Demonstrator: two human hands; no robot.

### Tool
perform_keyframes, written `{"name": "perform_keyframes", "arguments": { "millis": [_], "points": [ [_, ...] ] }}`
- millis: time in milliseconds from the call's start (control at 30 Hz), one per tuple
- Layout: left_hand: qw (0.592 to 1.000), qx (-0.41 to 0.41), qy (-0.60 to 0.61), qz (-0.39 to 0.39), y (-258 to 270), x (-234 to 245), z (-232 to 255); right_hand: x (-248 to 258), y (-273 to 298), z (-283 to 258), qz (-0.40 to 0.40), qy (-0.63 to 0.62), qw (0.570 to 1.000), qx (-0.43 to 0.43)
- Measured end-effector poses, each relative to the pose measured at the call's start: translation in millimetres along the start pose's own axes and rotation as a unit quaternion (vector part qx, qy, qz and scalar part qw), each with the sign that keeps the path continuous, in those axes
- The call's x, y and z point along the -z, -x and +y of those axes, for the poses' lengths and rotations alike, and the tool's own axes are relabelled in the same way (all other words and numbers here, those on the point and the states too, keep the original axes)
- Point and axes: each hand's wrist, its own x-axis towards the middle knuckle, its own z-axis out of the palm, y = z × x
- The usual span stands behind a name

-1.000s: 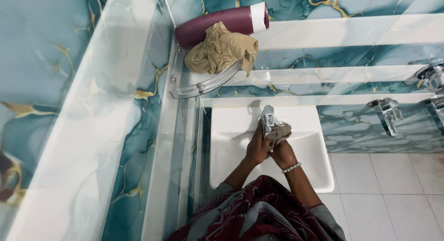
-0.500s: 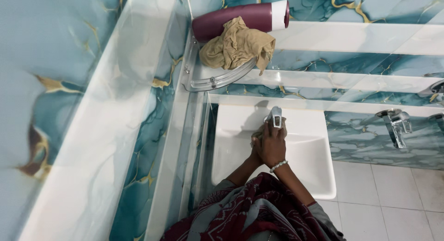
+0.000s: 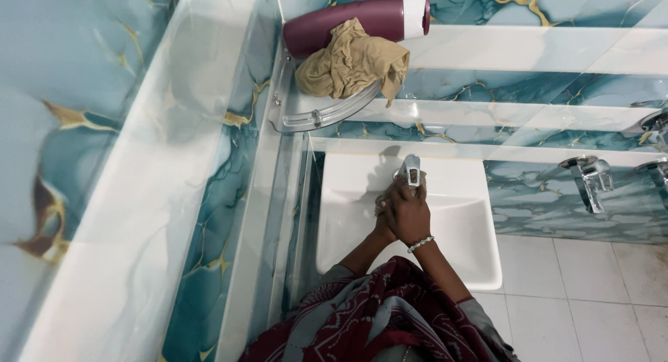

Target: The person cleans a bathroom sink and multiple wall-mounted faucets with a cloth, wiping the surfaces repeatedly.

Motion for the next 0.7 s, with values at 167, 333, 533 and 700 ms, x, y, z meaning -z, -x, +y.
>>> {"name": "perform_keyframes", "arguments": {
  "millis": [167, 333, 533, 700],
  "points": [
    [0.997, 0.041, -0.023, -0.054, -1, -1, 0, 5, 5, 6, -0.009, -0.086, 0.996, -0.023],
    [1.000, 0.011, -0.006, -0.016, 1, 1, 2, 20, 8, 7, 0.009, -0.119, 0.993, -0.008],
    [0.998, -0.020, 0.055, 0.039, -3, 11, 10, 27, 11, -1, 0.004, -0.102, 0.994, -0.031],
    [0.994, -0.082, 0.039, 0.067, -3, 36, 35, 24, 11, 6, -0.001, -0.080, 0.995, -0.065]
  ]
}}
